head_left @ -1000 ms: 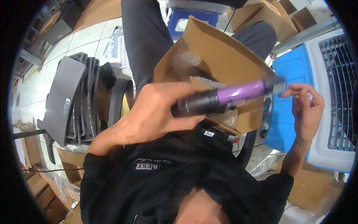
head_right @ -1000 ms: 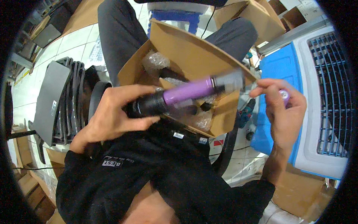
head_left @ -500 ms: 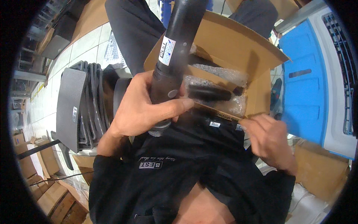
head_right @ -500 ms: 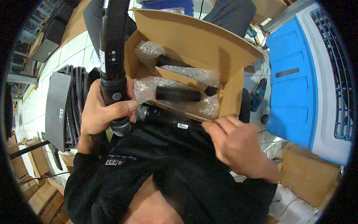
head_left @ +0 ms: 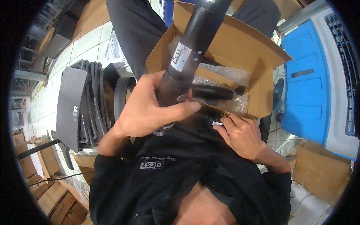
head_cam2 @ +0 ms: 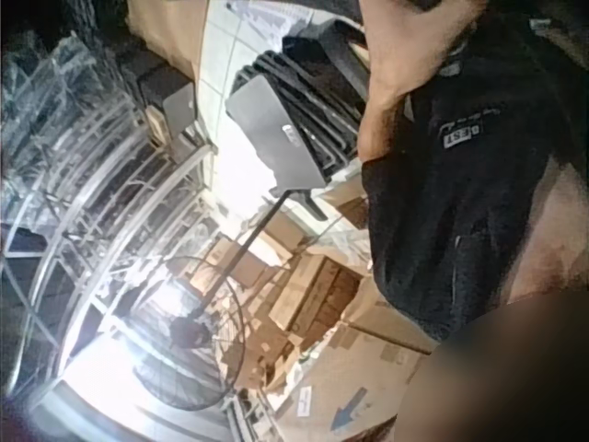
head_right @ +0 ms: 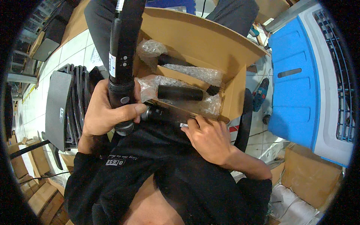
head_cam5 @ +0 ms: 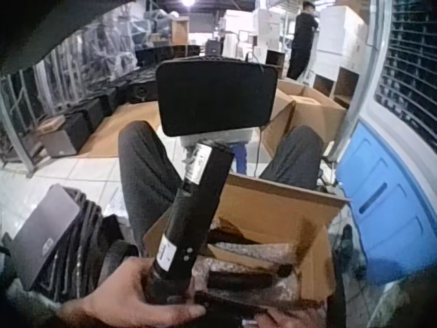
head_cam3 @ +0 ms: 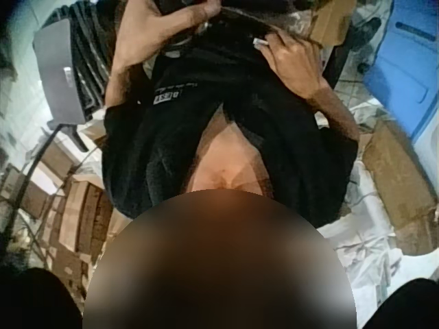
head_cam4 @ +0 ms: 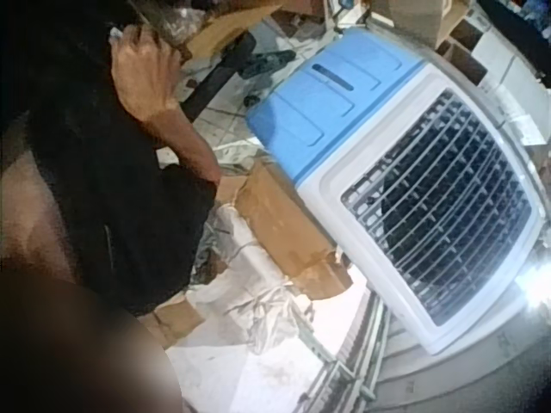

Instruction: The person unpacks two wireless microphones from a cardboard box, inserts purple batteries into each, and then tests them by speaking into the mics while adjusting the knobs on a nearby karaoke speaker.

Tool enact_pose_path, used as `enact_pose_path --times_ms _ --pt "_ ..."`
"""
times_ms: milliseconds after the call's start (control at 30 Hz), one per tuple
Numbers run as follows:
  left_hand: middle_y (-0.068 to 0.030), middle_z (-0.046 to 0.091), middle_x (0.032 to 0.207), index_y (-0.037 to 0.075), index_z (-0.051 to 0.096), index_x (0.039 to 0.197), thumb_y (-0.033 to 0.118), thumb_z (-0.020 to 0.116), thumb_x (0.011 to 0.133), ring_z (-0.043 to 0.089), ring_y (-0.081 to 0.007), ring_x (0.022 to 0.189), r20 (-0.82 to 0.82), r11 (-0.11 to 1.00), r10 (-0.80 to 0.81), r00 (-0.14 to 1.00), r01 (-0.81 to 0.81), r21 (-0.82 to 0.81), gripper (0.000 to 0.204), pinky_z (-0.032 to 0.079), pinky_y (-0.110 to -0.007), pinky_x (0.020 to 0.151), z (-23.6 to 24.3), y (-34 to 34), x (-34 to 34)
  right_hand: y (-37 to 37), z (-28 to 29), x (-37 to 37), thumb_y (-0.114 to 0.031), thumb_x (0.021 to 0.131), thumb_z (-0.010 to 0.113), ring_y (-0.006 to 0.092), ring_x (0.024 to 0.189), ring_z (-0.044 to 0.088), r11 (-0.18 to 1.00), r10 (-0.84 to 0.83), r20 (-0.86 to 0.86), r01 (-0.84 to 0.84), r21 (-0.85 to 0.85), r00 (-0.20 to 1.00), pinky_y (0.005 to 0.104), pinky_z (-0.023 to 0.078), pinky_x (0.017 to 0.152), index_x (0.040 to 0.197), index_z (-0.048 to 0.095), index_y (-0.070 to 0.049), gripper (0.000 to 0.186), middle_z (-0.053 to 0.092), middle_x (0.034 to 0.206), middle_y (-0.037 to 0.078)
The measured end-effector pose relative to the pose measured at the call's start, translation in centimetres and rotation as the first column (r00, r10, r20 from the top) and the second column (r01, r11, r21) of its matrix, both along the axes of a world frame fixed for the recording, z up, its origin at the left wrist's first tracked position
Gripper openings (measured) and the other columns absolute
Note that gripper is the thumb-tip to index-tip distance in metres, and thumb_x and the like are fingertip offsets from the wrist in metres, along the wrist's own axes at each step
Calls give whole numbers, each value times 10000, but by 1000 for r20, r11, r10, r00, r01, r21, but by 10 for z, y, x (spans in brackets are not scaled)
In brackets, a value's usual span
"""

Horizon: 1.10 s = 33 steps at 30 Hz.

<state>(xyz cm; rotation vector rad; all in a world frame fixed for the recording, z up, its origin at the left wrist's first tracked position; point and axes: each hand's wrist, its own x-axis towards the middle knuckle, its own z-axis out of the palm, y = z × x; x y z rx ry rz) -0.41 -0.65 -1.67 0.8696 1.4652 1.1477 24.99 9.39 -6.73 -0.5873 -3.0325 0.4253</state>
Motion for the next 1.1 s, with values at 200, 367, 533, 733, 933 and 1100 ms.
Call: enact_pose_path --times_ms 200,367,533,733,933,1100 --pt "-24 648 788 -1 652 922 219 826 790 589 -84 701 -26 999 -29 999 29 21 310 484 -250 665 0 -1 1 4 6 6 -189 900 686 335 824 699 998 42 19 -41 -48 999 419 572 689 1036 650 12 245 658 991 164" --pt "-27 643 775 12 628 892 63 813 753 624 -94 650 -33 1000 -28 999 28 -5 237 494 -249 606 4 1 1 3 10 7 -211 893 699 317 871 686 998 30 15 -29 -52 999 413 573 723 1090 645 12 303 650 1012 155" --pt "-2 631 781 22 653 916 78 828 741 577 -58 722 -130 996 -71 989 78 53 254 469 -250 666 3 2 3 2 9 12 -202 871 706 283 876 678 998 44 20 -44 41 999 403 571 718 1011 648 -17 239 639 941 120" --pt "-3 614 769 26 658 929 124 855 728 583 -114 727 -263 981 -125 957 159 113 298 481 -287 716 -4 8 1 4 8 11 -150 833 685 259 789 664 991 89 -46 -84 103 995 378 561 617 917 645 -25 156 602 840 86" --pt "-175 686 972 -28 681 1070 179 850 715 671 -271 921 -645 951 -165 746 292 95 444 505 -379 862 -13 -1 -5 5 40 13 -117 706 665 160 633 545 817 384 -28 -325 476 923 263 424 474 888 685 39 240 605 810 95" --pt "-193 678 1055 -40 679 1084 162 845 694 666 -359 976 -672 909 -218 708 399 125 470 509 -420 896 -20 -7 -10 16 61 11 -118 736 651 120 588 457 568 556 77 -447 691 827 248 326 505 847 722 28 197 674 813 112"
